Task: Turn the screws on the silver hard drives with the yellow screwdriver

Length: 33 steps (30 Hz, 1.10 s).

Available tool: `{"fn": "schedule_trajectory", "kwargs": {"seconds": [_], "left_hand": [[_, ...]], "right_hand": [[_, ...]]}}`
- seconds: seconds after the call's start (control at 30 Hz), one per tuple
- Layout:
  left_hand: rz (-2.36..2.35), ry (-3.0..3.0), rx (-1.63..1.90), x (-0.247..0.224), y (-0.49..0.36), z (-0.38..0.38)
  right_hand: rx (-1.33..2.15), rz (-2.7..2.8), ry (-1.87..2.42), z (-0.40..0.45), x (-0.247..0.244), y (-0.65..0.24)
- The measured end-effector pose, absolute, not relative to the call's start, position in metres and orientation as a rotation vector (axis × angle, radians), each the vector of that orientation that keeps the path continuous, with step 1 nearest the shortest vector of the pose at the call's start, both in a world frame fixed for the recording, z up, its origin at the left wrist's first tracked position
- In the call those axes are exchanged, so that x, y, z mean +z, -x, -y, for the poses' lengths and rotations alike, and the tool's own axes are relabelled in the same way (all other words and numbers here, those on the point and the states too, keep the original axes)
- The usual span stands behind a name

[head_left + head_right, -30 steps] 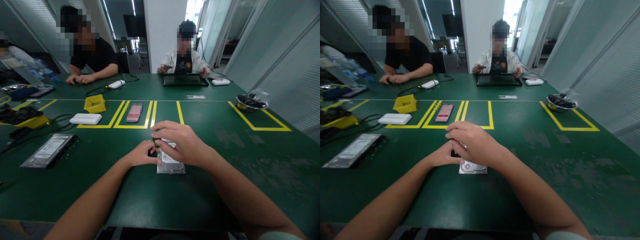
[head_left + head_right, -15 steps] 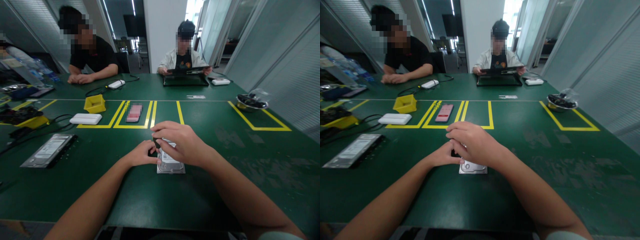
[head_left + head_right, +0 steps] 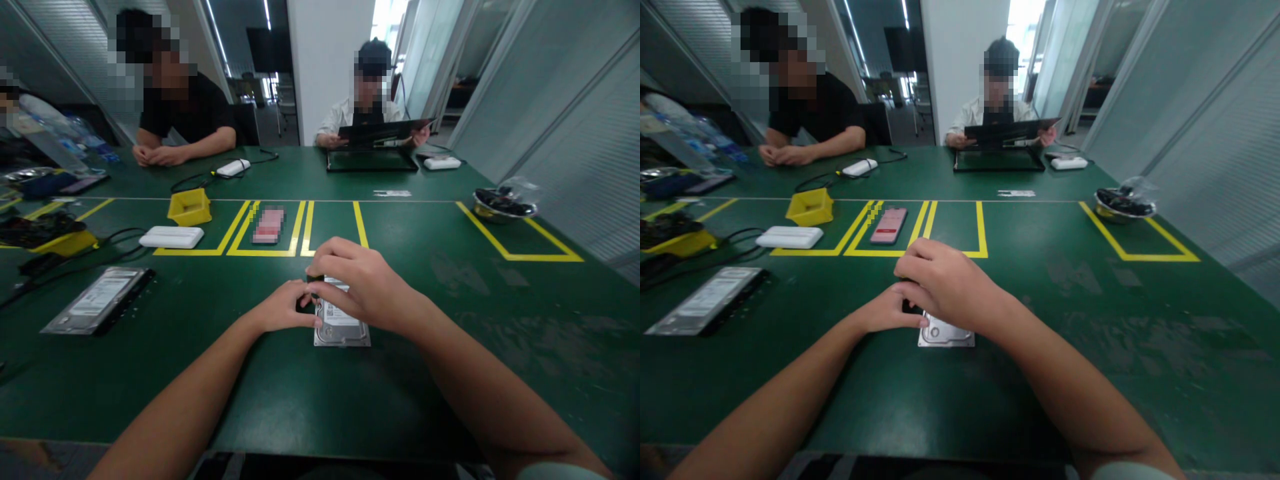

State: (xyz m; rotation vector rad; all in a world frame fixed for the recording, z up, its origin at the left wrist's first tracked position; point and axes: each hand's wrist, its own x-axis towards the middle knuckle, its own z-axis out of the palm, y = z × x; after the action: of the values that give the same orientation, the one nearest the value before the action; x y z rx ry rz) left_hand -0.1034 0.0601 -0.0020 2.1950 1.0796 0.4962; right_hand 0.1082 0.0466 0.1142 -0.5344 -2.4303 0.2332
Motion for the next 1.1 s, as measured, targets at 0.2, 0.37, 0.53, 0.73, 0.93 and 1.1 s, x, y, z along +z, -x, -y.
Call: {"fn": "schedule_trajectory", "kwargs": {"seconds": [0.2, 0.37, 0.53, 0.73, 0.93, 1.1], "left_hand": [[-1.072, -2.197, 0.502, -0.0002, 0.1035, -0.0597], [-1.031, -2.186, 0.499, -0.0007, 0.1046, -0.0606], [-1.007, -2.17, 0.519, -0.0018, 0.1045, -0.0607], [-1.047, -2.202, 0.508, -0.0037, 0.1049, -0.0612], [-0.991, -2.193, 0.516, -0.0045, 0.1051, -0.0621], [-1.011, -2.2, 0.52, -0.0033, 0.105, -0.0622]], "right_hand": [[0.207, 2.41, 0.578, -0.0465, 0.1151, -0.1074], [0.224, 2.398, 0.484, -0.0486, 0.1137, -0.107], [0.265, 2.363, 0.427, -0.0486, 0.1122, -0.1072], [0.237, 2.381, 0.46, -0.0488, 0.1134, -0.1069], [0.243, 2.363, 0.367, -0.0506, 0.1126, -0.1062], [0.238, 2.355, 0.408, -0.0517, 0.1099, -0.1068]]}}
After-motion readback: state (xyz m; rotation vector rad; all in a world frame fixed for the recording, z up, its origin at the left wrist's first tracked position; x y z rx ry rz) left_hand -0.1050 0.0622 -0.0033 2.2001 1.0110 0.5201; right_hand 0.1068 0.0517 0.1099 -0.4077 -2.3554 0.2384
